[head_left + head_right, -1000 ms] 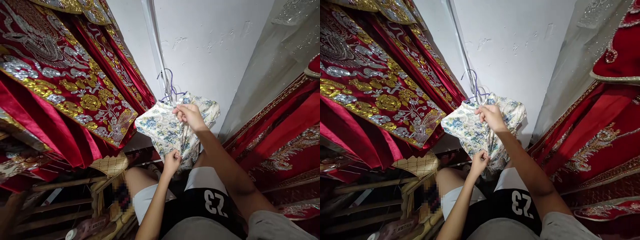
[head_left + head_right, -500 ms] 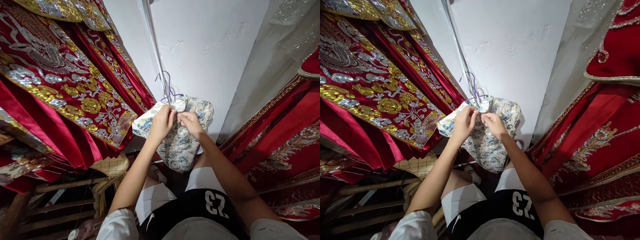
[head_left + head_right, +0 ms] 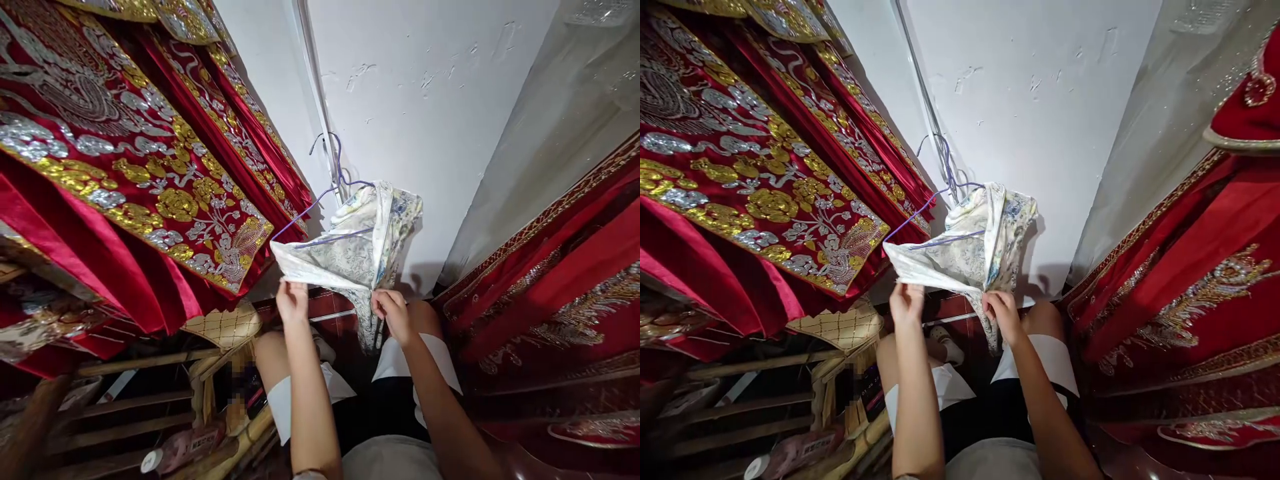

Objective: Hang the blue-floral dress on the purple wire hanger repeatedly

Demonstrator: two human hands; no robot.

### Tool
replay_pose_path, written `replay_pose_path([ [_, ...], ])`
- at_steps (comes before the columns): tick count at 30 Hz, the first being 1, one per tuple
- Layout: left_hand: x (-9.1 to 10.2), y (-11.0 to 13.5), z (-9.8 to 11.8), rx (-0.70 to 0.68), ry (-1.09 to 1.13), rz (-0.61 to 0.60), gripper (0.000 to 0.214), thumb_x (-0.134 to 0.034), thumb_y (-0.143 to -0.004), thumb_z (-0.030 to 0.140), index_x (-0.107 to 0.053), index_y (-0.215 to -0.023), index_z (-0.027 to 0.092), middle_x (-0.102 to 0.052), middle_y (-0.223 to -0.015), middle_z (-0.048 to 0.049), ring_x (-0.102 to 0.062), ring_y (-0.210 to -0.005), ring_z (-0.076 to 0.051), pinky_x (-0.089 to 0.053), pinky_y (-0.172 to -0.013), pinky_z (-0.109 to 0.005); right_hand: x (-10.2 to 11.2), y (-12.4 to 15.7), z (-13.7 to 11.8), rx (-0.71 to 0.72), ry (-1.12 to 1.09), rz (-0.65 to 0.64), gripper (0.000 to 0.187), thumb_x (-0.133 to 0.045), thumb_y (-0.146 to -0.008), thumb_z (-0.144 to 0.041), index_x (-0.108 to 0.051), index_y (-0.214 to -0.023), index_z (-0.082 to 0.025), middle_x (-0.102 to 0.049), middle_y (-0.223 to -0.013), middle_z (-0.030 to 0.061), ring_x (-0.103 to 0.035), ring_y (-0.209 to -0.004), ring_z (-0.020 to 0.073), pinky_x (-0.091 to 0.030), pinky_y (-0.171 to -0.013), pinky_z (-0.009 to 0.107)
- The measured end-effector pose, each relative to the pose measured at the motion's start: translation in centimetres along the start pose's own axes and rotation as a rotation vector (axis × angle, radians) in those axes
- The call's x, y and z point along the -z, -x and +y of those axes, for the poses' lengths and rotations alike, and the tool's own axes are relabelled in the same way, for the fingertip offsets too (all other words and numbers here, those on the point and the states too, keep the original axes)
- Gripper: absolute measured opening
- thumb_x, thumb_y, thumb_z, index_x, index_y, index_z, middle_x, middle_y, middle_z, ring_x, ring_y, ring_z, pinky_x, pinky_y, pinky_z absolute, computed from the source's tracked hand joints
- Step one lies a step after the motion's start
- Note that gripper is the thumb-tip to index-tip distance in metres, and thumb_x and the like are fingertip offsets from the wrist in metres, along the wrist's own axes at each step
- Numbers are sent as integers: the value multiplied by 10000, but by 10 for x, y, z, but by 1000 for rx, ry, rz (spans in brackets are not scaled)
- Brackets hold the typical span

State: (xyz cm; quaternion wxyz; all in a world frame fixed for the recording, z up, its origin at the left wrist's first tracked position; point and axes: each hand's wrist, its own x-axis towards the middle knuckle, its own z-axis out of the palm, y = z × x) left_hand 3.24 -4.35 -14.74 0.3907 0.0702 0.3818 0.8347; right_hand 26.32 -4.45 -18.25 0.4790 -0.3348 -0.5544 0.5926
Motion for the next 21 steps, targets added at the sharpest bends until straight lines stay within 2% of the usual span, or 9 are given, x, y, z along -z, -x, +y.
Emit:
replay_pose_path([
  [2,9,18,-27,70,-5,-15,212,-488,-959,216,-686,-919,151,-725,-794,-77,-714,-877,-176,-557,-857,-293,8,6,-2,-47,27,-73,402,-500,-862,-418,-509,-511,-222,-410,-442,-32,-351,-436,115,-266,-489,282],
  [4,14,29,-41,124,-2,-37,183,-560,-930,260,-700,-905,145,-728,-799,-83,-713,-910,-206,-552,-882,-320,20,12,-10,-132,85,-234,382,-533,-854,-359,-573,-503,-213,-442,-409,-25,-363,-415,115,-272,-476,279],
  [8,13,44,-37,105,37,-116,189,-701,-849,351,-660,-806,171,-684,-777,-29,-675,-830,-173,-537,-861,-288,35,21,-27,-311,198,-567,339,-634,-860,-353,-717,-578,-185,-555,-412,17,-427,-394,136,-320,-459,291],
  [10,8,56,-29,41,5,-238,245,-749,-806,398,-627,-773,188,-628,-752,5,-621,-741,-139,-524,-792,-253,32,20,-27,-301,212,-522,379,-604,-916,-434,-728,-640,-205,-616,-495,33,-510,-465,165,-393,-502,308],
  [11,4,64,-25,-1,-38,-329,280,-752,-800,434,-612,-757,195,-596,-739,13,-587,-702,-132,-512,-748,-246,29,18,-24,-265,196,-429,410,-567,-942,-486,-722,-669,-223,-648,-561,40,-558,-527,181,-438,-544,318],
  [13,-4,85,-20,-87,-224,-578,325,-714,-832,493,-603,-737,202,-567,-752,4,-553,-696,-144,-488,-708,-257,19,14,-14,-190,115,-213,450,-530,-938,-605,-712,-725,-253,-699,-704,52,-641,-689,216,-518,-660,344],
  [15,-13,107,-18,-156,-536,-847,306,-656,-892,481,-638,-765,203,-600,-830,-32,-580,-790,-183,-486,-770,-296,8,12,-4,-193,-18,-97,498,-543,-871,-727,-719,-803,-266,-722,-810,55,-677,-863,244,-550,-784,365],
  [18,-22,130,-14,-287,-975,-1083,199,-619,-943,384,-692,-894,206,-652,-961,-75,-597,-962,-236,-454,-933,-370,-7,13,0,-318,-265,-136,646,-508,-784,-851,-720,-946,-262,-718,-870,51,-665,-1028,259,-532,-893,367],
  [21,-26,129,-4,-404,-1044,-1090,222,-611,-959,350,-663,-1143,237,-659,-1133,-87,-585,-1088,-245,-428,-1010,-380,-12,12,-12,-366,-415,-207,683,-525,-735,-862,-711,-988,-256,-712,-867,64,-666,-1001,285,-533,-861,373],
])
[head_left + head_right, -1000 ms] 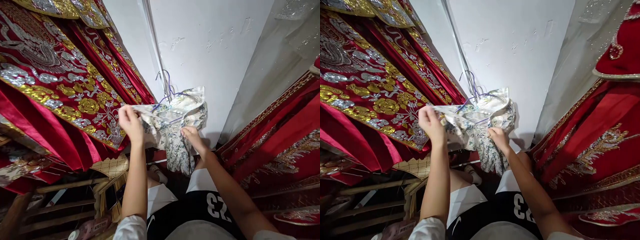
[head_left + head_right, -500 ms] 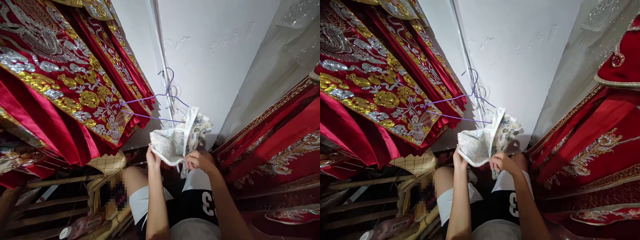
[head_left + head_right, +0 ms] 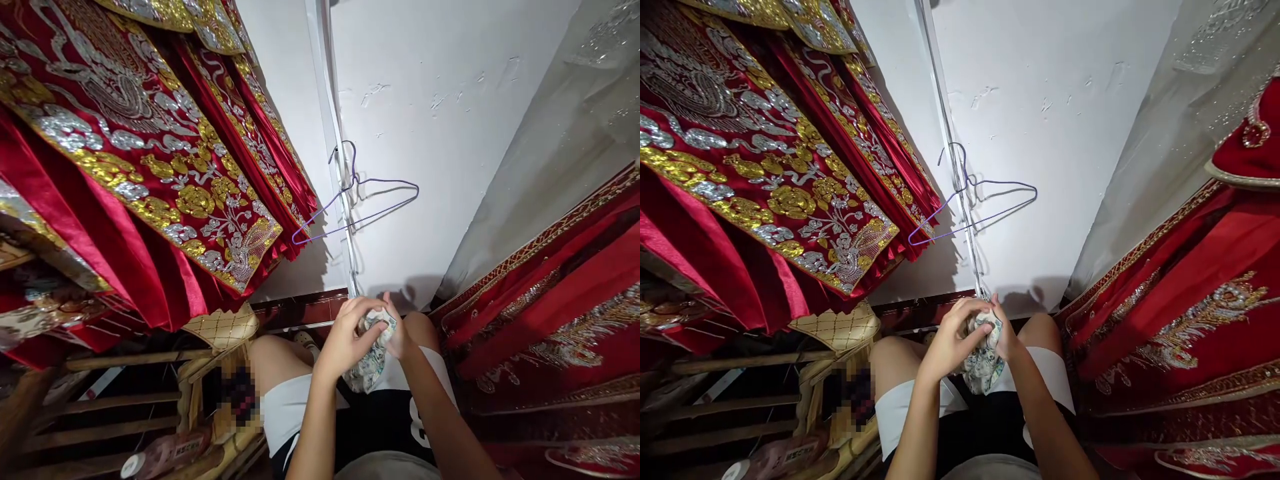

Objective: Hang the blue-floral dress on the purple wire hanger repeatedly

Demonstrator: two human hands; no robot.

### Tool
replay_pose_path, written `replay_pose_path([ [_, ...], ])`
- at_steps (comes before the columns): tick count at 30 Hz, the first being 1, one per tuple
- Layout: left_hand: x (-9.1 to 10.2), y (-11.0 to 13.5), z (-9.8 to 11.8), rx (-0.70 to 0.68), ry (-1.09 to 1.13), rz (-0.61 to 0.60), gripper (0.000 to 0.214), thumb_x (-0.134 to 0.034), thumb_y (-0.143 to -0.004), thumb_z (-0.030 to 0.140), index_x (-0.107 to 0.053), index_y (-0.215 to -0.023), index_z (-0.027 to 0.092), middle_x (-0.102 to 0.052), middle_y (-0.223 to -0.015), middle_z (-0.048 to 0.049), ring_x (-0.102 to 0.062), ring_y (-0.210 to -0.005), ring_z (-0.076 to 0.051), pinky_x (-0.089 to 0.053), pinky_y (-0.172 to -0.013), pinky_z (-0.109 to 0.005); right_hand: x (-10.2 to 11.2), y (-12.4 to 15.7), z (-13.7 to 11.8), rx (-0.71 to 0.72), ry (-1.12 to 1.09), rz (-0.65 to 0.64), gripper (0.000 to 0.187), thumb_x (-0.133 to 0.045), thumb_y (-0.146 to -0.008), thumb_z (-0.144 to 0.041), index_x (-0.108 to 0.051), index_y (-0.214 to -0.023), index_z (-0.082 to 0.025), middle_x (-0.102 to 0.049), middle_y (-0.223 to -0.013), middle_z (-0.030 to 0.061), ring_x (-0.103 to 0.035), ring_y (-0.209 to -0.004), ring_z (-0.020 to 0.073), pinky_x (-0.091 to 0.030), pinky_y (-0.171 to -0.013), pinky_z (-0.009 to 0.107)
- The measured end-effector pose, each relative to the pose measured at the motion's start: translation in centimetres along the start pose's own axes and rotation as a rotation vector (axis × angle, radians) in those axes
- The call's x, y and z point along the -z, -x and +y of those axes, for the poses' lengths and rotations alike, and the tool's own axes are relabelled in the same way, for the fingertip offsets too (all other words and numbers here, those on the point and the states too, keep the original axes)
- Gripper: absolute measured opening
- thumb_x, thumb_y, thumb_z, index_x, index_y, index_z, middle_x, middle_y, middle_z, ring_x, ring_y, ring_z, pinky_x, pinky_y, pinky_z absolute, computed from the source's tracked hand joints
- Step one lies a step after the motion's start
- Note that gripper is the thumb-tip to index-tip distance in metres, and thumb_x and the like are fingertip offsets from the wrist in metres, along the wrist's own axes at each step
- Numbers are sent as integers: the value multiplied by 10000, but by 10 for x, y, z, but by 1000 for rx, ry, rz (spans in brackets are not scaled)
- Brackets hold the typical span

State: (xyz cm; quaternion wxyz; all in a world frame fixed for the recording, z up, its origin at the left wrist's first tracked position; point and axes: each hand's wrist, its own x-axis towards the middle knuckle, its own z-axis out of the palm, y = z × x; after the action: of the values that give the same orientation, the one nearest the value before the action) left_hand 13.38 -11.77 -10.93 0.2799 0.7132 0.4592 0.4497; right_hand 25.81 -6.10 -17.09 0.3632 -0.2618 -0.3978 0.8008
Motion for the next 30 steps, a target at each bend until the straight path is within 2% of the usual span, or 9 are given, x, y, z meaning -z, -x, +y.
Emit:
replay_pose_path([
  [4,25,-10,-21,2,16,-73,377,-509,-1006,404,-554,-1343,239,-607,-1308,-96,-550,-1214,-251,-404,-1069,-370,-2,-6,-34,-27,198,-199,304,-752,-704,-451,-689,-889,-218,-671,-767,19,-645,-775,224,-501,-715,316],
  [8,38,-6,-55,121,-16,-444,391,-449,-1002,487,-661,-991,159,-687,-929,-43,-613,-849,-208,-485,-806,-305,6,-23,-79,143,782,-402,43,-656,-663,-186,-634,-699,-178,-591,-663,-17,-513,-627,140,-376,-591,256],
  [10,47,2,-64,179,-155,-493,367,-527,-958,498,-655,-906,158,-672,-834,-16,-590,-748,-184,-458,-709,-271,11,-32,-99,288,1042,-307,71,-597,-703,-169,-666,-716,-180,-635,-708,0,-528,-659,151,-381,-611,260],
  [13,70,9,-60,255,-448,-368,286,-543,-939,432,-658,-1003,178,-706,-876,-31,-629,-762,-202,-443,-706,-274,13,-52,-119,464,1248,-49,305,-573,-745,-179,-747,-993,-212,-703,-860,23,-580,-705,175,-434,-677,278],
  [18,111,-1,-35,429,-894,-381,209,-513,-911,331,-683,-930,211,-750,-916,-110,-708,-853,-299,-465,-714,-331,15,-100,-126,647,1401,270,695,-529,-797,-187,-518,-1490,-233,-738,-1007,66,-633,-733,225,-474,-721,322],
  [21,123,-6,-27,572,-1036,-510,205,-536,-879,305,-714,-841,210,-767,-933,-143,-728,-885,-341,-483,-699,-352,29,-116,-124,551,1499,227,721,-519,-831,-204,-448,-1547,-252,-760,-1120,78,-671,-751,248,-493,-703,330],
  [25,132,-4,-29,680,-1097,-552,184,-564,-841,237,-744,-851,204,-777,-962,-152,-738,-907,-343,-511,-727,-372,55,-97,-127,470,1520,77,632,-514,-853,-208,-542,-1474,-321,-716,-1303,28,-725,-847,251,-537,-745,331],
  [27,136,-3,-30,629,-1106,-487,199,-578,-833,211,-756,-921,222,-776,-1011,-144,-730,-965,-337,-524,-806,-402,64,-76,-133,475,1517,88,598,-523,-858,-223,-578,-1444,-332,-704,-1329,6,-731,-966,274,-553,-818,348],
  [30,142,-8,-28,400,-1112,-329,192,-590,-849,235,-759,-938,227,-735,-1194,-147,-660,-1159,-351,-514,-946,-468,70,-47,-146,459,1551,164,575,-538,-847,-235,-621,-1405,-340,-690,-1352,-14,-719,-1069,294,-562,-867,360],
])
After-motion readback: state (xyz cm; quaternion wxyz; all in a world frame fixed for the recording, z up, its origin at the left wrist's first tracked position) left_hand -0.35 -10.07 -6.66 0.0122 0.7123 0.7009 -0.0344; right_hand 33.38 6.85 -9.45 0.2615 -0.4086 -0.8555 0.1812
